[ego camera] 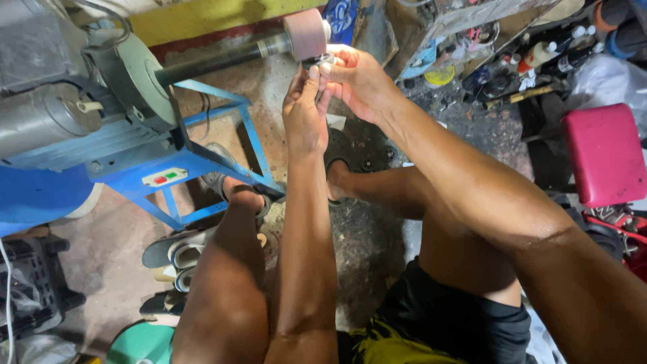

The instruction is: The person uses a grinding wheel to smooth the edges of a small black rubber shoe component, periodically holding the part to the wheel and then rotating it in their hands.

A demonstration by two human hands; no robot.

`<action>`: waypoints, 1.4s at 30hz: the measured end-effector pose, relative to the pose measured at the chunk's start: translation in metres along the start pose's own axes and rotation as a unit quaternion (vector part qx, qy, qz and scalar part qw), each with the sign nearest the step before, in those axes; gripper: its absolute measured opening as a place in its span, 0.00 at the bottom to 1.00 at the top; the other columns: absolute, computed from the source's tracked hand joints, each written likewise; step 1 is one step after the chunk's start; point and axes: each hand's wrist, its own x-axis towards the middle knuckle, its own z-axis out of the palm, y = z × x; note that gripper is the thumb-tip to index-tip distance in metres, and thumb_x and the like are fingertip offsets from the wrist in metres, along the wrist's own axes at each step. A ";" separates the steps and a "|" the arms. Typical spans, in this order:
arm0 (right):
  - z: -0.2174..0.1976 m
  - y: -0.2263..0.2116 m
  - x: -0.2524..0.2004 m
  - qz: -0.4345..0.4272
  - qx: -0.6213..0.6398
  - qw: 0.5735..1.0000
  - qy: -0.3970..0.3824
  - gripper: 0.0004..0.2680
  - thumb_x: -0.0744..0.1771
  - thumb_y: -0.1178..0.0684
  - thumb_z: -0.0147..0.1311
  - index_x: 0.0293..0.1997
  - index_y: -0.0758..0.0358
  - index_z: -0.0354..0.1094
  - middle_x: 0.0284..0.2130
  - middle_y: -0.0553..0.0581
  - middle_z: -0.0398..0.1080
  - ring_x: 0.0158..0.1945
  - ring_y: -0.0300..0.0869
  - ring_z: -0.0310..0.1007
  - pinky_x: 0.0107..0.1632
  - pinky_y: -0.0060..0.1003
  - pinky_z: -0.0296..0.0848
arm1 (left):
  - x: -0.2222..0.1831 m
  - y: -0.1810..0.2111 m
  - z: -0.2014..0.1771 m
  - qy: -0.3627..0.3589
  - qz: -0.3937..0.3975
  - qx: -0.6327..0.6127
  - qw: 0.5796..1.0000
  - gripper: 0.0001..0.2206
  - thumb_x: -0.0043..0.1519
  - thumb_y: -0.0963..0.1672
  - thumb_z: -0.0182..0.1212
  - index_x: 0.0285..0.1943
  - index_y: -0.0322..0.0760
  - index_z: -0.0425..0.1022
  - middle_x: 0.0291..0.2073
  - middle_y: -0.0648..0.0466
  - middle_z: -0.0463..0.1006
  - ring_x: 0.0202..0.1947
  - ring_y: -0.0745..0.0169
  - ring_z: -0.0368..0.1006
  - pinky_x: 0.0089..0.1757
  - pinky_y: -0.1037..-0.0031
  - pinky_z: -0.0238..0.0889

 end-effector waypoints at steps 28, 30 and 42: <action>0.065 -0.041 -0.049 0.133 -0.211 0.954 -0.165 0.18 0.65 0.67 0.57 0.62 0.68 0.67 0.43 0.53 0.74 0.41 0.38 0.76 0.47 0.35 0.79 | -0.048 0.090 -0.265 0.260 0.164 -0.193 0.932 0.16 0.68 0.49 0.53 0.26 0.46 0.60 0.19 0.63 0.64 0.20 0.68 0.59 0.37 0.74 0.61; 0.064 -0.039 -0.054 0.141 -0.254 0.939 -0.186 0.20 0.63 0.68 0.58 0.63 0.68 0.66 0.43 0.53 0.73 0.41 0.37 0.75 0.46 0.34 0.78 | -0.049 0.083 -0.265 0.239 0.181 -0.201 0.932 0.18 0.67 0.50 0.53 0.23 0.48 0.58 0.15 0.63 0.61 0.16 0.68 0.56 0.32 0.75 0.60; 0.062 -0.060 -0.068 0.118 -0.062 0.967 -0.217 0.19 0.67 0.60 0.59 0.67 0.72 0.62 0.47 0.59 0.74 0.45 0.42 0.78 0.52 0.39 0.79 | -0.103 0.123 -0.006 -0.045 0.209 0.345 0.914 0.16 0.71 0.46 0.55 0.65 0.37 0.72 0.52 0.54 0.76 0.48 0.65 0.74 0.45 0.75 0.72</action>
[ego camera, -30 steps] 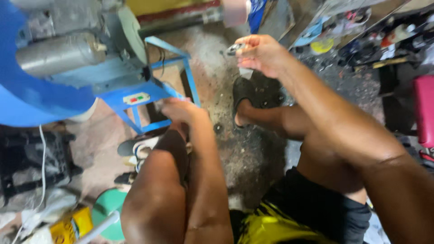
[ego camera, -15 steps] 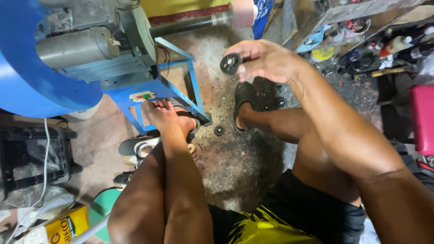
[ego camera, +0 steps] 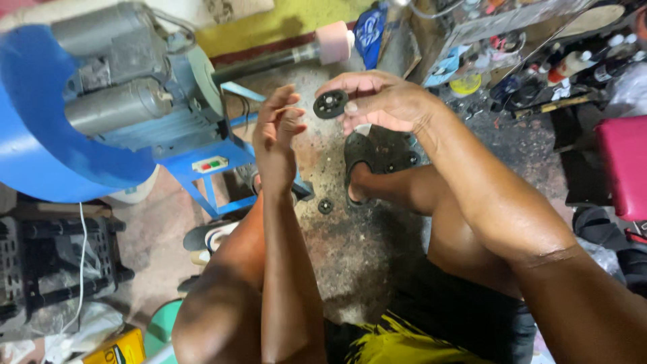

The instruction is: The person uses a grinding wheel to smooth the edges of a small black rubber shoe component, periodically holding the part to the wheel and then rotating it in their hands.

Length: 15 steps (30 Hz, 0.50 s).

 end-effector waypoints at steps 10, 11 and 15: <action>-0.020 -0.007 -0.018 -0.079 -0.067 0.994 -0.025 0.22 0.65 0.63 0.62 0.67 0.76 0.62 0.57 0.62 0.72 0.56 0.44 0.76 0.59 0.42 0.77 | -0.006 0.080 0.050 -0.133 0.055 0.210 0.967 0.15 0.67 0.39 0.64 0.63 0.37 0.75 0.45 0.50 0.76 0.42 0.61 0.82 0.41 0.74 0.74; -0.021 -0.009 -0.019 -0.086 -0.075 0.993 -0.036 0.23 0.65 0.64 0.63 0.68 0.76 0.62 0.58 0.63 0.72 0.57 0.44 0.75 0.62 0.42 0.75 | -0.004 0.081 0.052 -0.127 0.064 0.222 0.965 0.15 0.66 0.39 0.65 0.62 0.37 0.76 0.45 0.51 0.77 0.41 0.61 0.82 0.40 0.74 0.75; -0.020 -0.014 -0.023 -0.076 -0.075 0.994 -0.038 0.24 0.64 0.62 0.63 0.69 0.74 0.61 0.59 0.63 0.72 0.58 0.44 0.75 0.64 0.43 0.76 | -0.005 0.082 0.058 -0.106 0.107 0.222 0.963 0.12 0.65 0.37 0.66 0.57 0.37 0.79 0.46 0.51 0.77 0.41 0.61 0.83 0.38 0.75 0.78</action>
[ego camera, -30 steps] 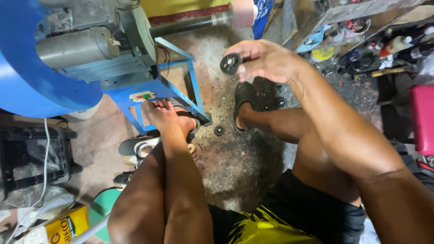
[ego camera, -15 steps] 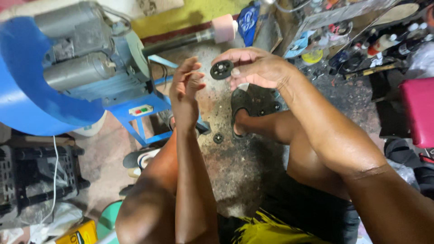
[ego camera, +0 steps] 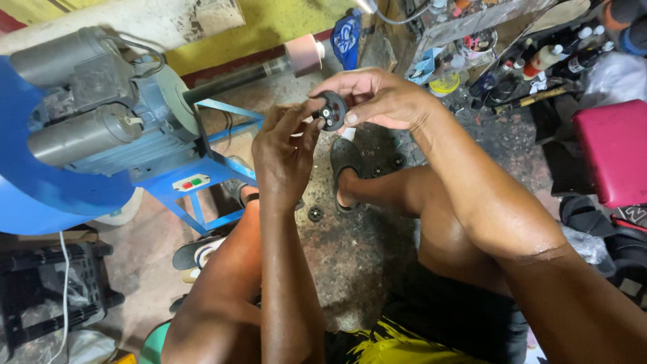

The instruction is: The person uses a grinding wheel to smooth the edges of a small black rubber shoe component, periodically holding the part to the wheel and then rotating it in their hands.

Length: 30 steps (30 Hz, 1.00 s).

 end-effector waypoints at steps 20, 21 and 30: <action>0.001 0.008 0.009 0.067 0.062 0.994 0.061 0.18 0.69 0.53 0.59 0.63 0.75 0.65 0.46 0.61 0.74 0.50 0.45 0.78 0.54 0.41 0.80 | 0.000 -0.022 0.008 0.061 0.002 -0.024 0.998 0.03 0.62 0.37 0.65 0.41 0.29 0.76 0.38 0.48 0.76 0.36 0.62 0.79 0.36 0.76 0.75; 0.002 0.008 0.009 0.068 0.060 0.994 0.062 0.18 0.69 0.53 0.60 0.62 0.75 0.65 0.45 0.61 0.74 0.50 0.45 0.78 0.53 0.41 0.80 | -0.001 -0.024 0.010 0.061 -0.011 -0.044 0.997 0.03 0.61 0.37 0.65 0.41 0.29 0.75 0.38 0.48 0.75 0.35 0.62 0.79 0.36 0.75 0.75; -0.002 0.006 0.010 0.068 0.018 0.995 0.077 0.21 0.70 0.40 0.50 0.60 0.72 0.66 0.45 0.64 0.74 0.48 0.45 0.77 0.52 0.38 0.78 | -0.005 -0.063 0.012 0.129 -0.098 0.033 0.986 0.05 0.60 0.41 0.63 0.41 0.32 0.75 0.33 0.49 0.80 0.33 0.59 0.80 0.40 0.71 0.74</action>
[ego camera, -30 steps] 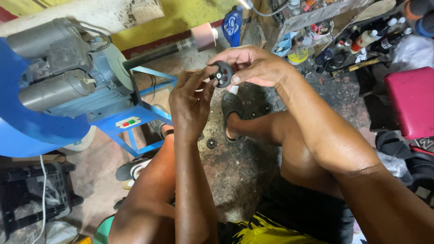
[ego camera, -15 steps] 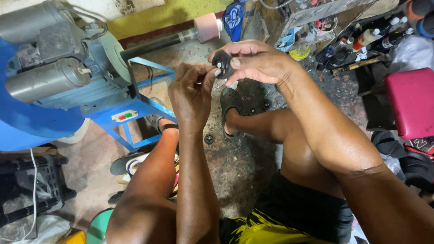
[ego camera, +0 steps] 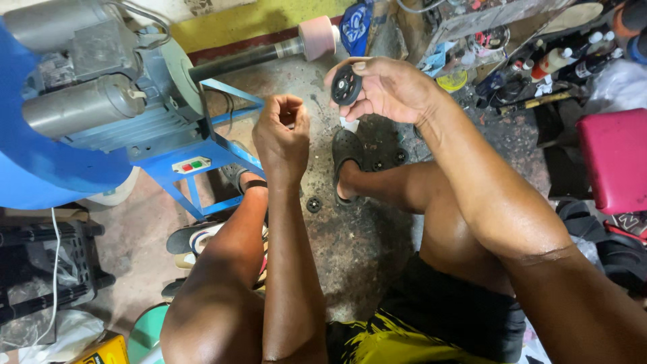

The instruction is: The person uses a grinding wheel to smooth the edges of a small black rubber shoe component, periodically holding the part to the wheel and then rotating it in their hands.

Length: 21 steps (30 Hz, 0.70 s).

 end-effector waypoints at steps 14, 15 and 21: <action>-0.013 0.012 0.007 0.014 0.092 0.996 0.011 0.18 0.72 0.42 0.47 0.61 0.69 0.65 0.50 0.71 0.74 0.47 0.49 0.77 0.55 0.43 0.78 | -0.001 0.011 -0.001 -0.040 -0.133 -0.044 0.989 0.10 0.66 0.46 0.63 0.50 0.37 0.82 0.32 0.47 0.78 0.31 0.60 0.74 0.34 0.72 0.66; -0.011 0.014 0.007 0.015 0.098 0.995 0.008 0.18 0.72 0.42 0.47 0.62 0.69 0.64 0.51 0.71 0.74 0.47 0.49 0.77 0.55 0.43 0.78 | -0.003 0.013 0.000 -0.031 -0.079 -0.059 0.995 0.12 0.63 0.46 0.68 0.51 0.37 0.80 0.37 0.49 0.79 0.34 0.63 0.73 0.35 0.74 0.67; 0.002 0.022 0.014 0.036 0.129 0.991 0.006 0.18 0.72 0.44 0.47 0.62 0.70 0.64 0.53 0.69 0.73 0.53 0.49 0.77 0.55 0.42 0.76 | -0.005 0.017 0.006 -0.050 0.020 -0.052 0.997 0.20 0.59 0.45 0.75 0.59 0.36 0.77 0.49 0.52 0.78 0.44 0.66 0.76 0.41 0.75 0.74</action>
